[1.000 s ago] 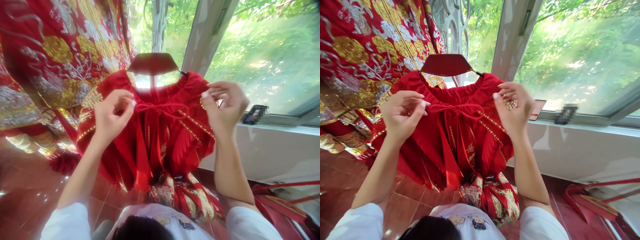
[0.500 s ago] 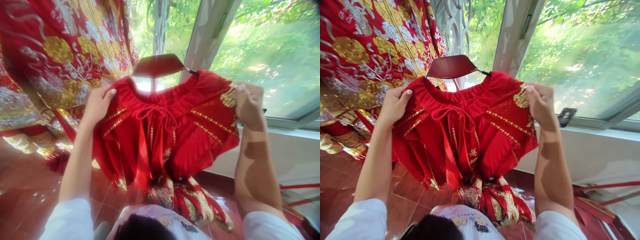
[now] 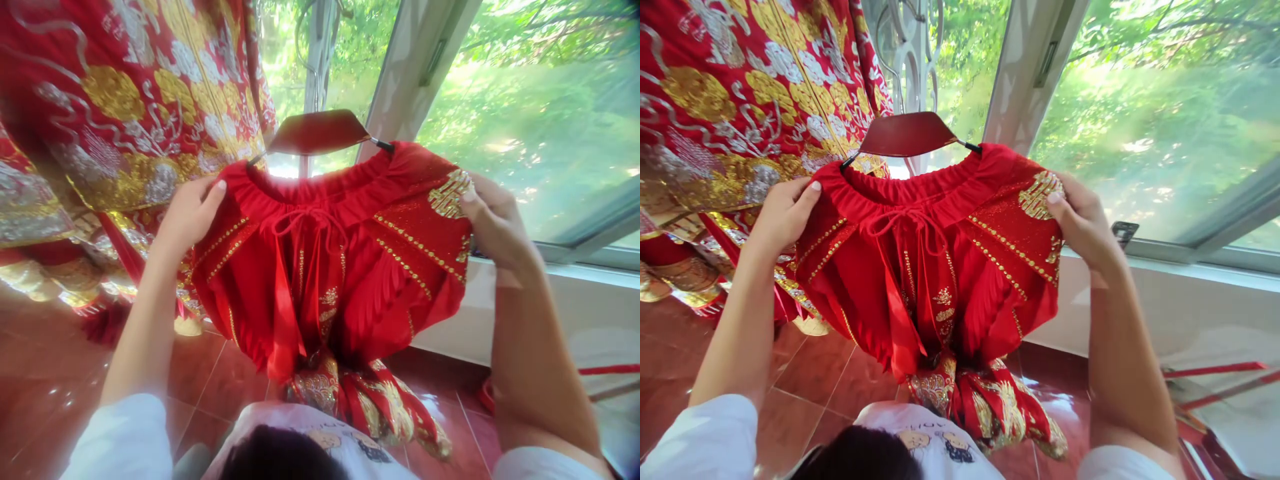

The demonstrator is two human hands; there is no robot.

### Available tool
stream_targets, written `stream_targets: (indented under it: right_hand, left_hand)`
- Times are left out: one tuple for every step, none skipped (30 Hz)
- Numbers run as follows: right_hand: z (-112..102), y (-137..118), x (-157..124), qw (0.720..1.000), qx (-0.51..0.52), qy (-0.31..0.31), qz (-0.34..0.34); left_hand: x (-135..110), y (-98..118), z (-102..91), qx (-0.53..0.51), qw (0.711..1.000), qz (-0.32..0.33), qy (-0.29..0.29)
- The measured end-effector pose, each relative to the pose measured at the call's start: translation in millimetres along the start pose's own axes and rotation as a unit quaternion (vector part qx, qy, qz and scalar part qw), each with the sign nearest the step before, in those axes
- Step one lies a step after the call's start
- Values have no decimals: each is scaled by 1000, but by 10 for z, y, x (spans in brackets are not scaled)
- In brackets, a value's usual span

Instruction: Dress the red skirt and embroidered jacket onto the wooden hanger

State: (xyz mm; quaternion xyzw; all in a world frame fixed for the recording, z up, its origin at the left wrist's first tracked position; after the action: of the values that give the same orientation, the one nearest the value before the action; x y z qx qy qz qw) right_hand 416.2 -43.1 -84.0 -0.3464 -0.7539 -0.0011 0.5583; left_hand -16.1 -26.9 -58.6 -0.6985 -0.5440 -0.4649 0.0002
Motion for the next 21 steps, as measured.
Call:
stream_targets:
  right_hand:
    - [32, 10, -78, 999, -4, 23, -25]
    - [54, 20, -135, 998, -24, 47, -46]
    - [62, 29, -167, 995, -56, 66, -59]
    - [55, 35, -170, 990, -95, 81, -68]
    - [33, 38, -145, 984, -134, 90, -75]
    - [0, 40, -94, 979, -165, 91, -82]
    - [-37, 45, -24, 975, -186, 86, -87]
    - [-74, 56, 58, 973, -197, 78, -88]
    - [-105, 76, 145, 975, -197, 67, -80]
    - [-127, 106, 228, 980, -184, 53, -56]
    - [-135, 142, 300, 987, -159, 28, -16]
    - [-131, 176, 354, 992, -126, -1, 27]
    - [-118, 200, 389, 993, -93, -29, 59]
    - [-98, 203, 405, 994, -64, -53, 71]
    - [-72, 179, 406, 995, -36, -72, 57]
    - [-42, 128, 396, 996, -9, -81, 22]
    - [-6, 55, 380, 996, 17, -83, -20]
    - [38, -33, 360, 994, 33, -86, -51]
    - [89, -125, 344, 993, 27, -92, -69]
    - [146, -213, 334, 992, -4, -96, -79]
    - [204, -289, 333, 990, -56, -99, -88]
  left_hand:
    - [15, 41, -14, 17, 1000, 11, 10]
    - [32, 71, -13, 25, 999, 20, 25]
    - [54, 85, 0, 23, 999, 26, 41]
    - [82, 82, 23, 14, 998, 28, 56]
    - [115, 60, 48, 2, 997, 27, 71]
    - [154, 23, 71, -5, 996, 23, 84]
    - [195, -25, 88, -5, 995, 17, 95]
    - [235, -76, 95, 1, 994, 11, 104]
    - [271, -124, 91, 11, 994, 4, 111]
    - [301, -164, 76, 24, 993, -2, 116]
    - [322, -190, 51, 36, 992, -5, 117]
    - [336, -201, 20, 43, 993, -4, 112]
    - [343, -198, -16, 44, 994, 0, 100]
    - [344, -181, -55, 41, 996, 7, 82]
    - [341, -155, -93, 38, 997, 18, 63]
    - [336, -124, -129, 37, 998, 29, 47]
    - [331, -92, -162, 37, 998, 40, 34]
    - [327, -63, -188, 37, 998, 48, 22]
    - [323, -39, -207, 38, 998, 55, 12]
    - [319, -22, -217, 37, 998, 59, 5]
    - [316, -10, -220, 33, 998, 59, -1]
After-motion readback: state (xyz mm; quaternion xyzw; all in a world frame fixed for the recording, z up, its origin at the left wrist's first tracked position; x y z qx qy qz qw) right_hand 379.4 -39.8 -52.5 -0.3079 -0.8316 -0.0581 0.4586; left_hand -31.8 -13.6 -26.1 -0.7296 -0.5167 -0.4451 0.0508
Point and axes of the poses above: each hand's wrist, its own x-axis towards the middle knuckle, its own z-axis out of the palm, y = z × x, the point moved 1 cm from there along x, towards the middle knuckle, and after that the axes turned 15 degrees about -z, right-handed, at the moved point
